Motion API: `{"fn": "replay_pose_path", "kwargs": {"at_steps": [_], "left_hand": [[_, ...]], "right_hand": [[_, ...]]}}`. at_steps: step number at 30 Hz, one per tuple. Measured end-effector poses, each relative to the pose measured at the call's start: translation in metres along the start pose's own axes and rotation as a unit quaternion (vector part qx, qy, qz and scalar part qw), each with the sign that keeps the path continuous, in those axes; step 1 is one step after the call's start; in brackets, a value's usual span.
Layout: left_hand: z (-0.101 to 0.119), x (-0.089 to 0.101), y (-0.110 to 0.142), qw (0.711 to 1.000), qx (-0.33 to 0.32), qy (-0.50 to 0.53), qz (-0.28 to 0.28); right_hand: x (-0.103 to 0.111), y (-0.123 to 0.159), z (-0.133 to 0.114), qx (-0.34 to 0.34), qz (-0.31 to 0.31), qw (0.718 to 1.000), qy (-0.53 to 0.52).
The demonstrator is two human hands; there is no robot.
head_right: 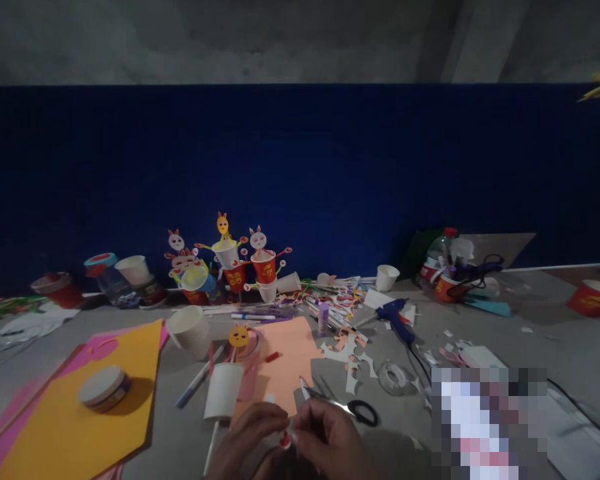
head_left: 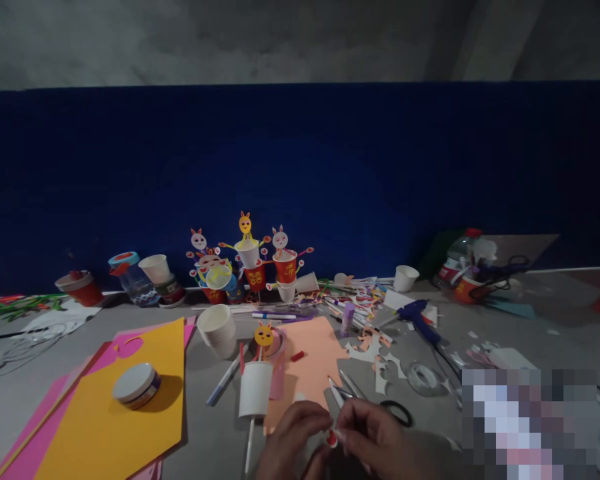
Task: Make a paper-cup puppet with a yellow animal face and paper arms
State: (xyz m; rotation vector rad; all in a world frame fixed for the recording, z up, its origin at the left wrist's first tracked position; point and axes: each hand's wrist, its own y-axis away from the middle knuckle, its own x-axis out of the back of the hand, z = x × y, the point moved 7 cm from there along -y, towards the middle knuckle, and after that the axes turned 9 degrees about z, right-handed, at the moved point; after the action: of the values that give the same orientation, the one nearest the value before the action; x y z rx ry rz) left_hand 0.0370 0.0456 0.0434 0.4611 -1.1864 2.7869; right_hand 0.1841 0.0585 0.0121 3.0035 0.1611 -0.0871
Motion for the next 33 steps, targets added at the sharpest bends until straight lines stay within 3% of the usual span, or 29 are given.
{"fn": "replay_pose_path", "kwargs": {"at_steps": [3,8,13,17,24,33], "left_hand": [[0.004,-0.004,-0.001,0.999,-0.002,-0.003,-0.032],[0.001,-0.003,0.003,0.996,0.015,-0.072,0.040],[0.002,0.000,0.006,0.985,-0.028,-0.167,0.026],[0.007,0.004,0.003,0.976,-0.063,-0.207,0.024],[0.007,-0.001,0.004,0.980,-0.024,-0.188,0.055],[0.005,-0.003,0.005,0.971,-0.055,-0.231,0.025]], "right_hand": [[0.002,0.001,0.002,-0.003,0.011,1.000,0.008],[0.007,0.003,-0.008,0.098,0.081,0.984,0.124],[0.004,0.005,-0.008,0.142,0.113,0.958,0.220],[0.002,0.004,-0.006,0.168,0.116,0.954,0.220],[0.005,0.004,0.000,0.162,0.104,0.967,0.169],[0.005,0.002,0.003,0.184,0.113,0.952,0.218]]}}
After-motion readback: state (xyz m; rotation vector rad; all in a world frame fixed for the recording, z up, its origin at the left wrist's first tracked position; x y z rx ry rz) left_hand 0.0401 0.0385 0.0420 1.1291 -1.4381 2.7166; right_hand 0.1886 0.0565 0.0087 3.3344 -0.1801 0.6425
